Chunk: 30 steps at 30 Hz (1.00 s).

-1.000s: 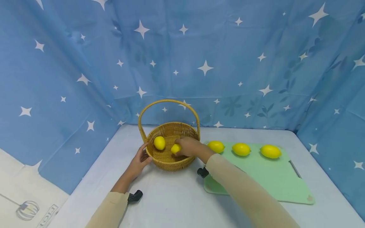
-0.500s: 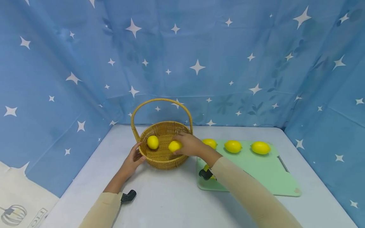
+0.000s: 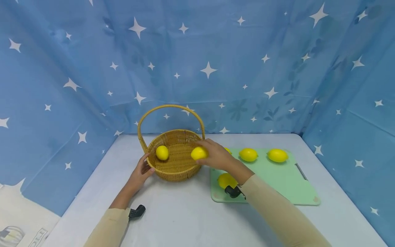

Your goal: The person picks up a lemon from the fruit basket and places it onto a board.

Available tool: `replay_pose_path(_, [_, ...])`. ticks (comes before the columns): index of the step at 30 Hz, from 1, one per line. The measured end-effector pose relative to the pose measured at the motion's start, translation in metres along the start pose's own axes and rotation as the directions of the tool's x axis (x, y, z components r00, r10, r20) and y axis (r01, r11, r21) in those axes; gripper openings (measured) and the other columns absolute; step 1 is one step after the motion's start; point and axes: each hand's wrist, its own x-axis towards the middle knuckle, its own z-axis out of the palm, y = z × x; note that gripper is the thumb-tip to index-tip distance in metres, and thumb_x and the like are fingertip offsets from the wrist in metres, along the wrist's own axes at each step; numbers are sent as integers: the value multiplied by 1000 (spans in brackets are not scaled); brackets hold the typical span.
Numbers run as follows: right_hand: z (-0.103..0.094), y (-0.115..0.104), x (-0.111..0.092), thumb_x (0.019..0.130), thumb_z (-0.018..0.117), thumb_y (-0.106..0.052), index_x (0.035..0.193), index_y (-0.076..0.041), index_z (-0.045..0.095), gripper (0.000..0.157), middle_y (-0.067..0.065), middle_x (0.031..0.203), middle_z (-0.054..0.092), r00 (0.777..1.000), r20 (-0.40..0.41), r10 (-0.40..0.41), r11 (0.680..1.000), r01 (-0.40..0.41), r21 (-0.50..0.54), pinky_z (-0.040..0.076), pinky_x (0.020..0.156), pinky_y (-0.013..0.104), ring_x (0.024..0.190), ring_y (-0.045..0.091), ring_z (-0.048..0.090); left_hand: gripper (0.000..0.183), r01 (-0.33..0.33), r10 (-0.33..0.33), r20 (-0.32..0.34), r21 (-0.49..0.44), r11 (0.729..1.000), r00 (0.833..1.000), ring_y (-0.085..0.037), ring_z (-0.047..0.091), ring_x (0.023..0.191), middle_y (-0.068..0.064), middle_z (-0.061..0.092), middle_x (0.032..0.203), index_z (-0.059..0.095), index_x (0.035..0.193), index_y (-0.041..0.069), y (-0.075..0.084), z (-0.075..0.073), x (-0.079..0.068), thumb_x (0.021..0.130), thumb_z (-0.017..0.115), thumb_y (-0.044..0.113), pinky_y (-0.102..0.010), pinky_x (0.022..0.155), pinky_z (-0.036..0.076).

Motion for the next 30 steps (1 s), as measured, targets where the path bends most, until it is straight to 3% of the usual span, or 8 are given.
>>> replay_pose_path(4, [-6,7,-12,82,78,-42,142,-24,49,69,-4,128,51,999,-38,-10,1000,10,-10,49,89,41,106,17,54,73,0,0,-27,-2,1000,1000,-43,37,134,-29,23,153,13,157,26,-14,-1,2,100,59,23,-54,110,30])
replay_pose_path(13, [-17,30,-39,83,77,-42,143,-21,49,69,-3,128,52,997,-70,26,999,-28,-17,48,92,44,108,21,54,73,-29,29,-26,-9,1000,999,-42,39,132,-28,26,153,15,156,30,-14,0,2,99,60,27,-55,108,32])
replay_pose_path(26, [-26,55,-69,84,74,-49,142,-15,50,71,3,130,52,994,-82,71,998,-70,6,46,95,50,113,26,53,74,-9,9,-31,4,1000,999,-41,40,133,-26,27,153,15,156,29,-13,1,4,98,61,28,-54,108,32])
replay_pose_path(30, [-26,61,-77,83,76,-43,141,-13,51,70,4,130,53,993,-83,85,996,-85,12,44,97,52,115,28,52,75,-5,5,-37,9,1000,999,-42,40,132,-27,27,153,14,156,27,-11,0,3,98,61,29,-55,108,33])
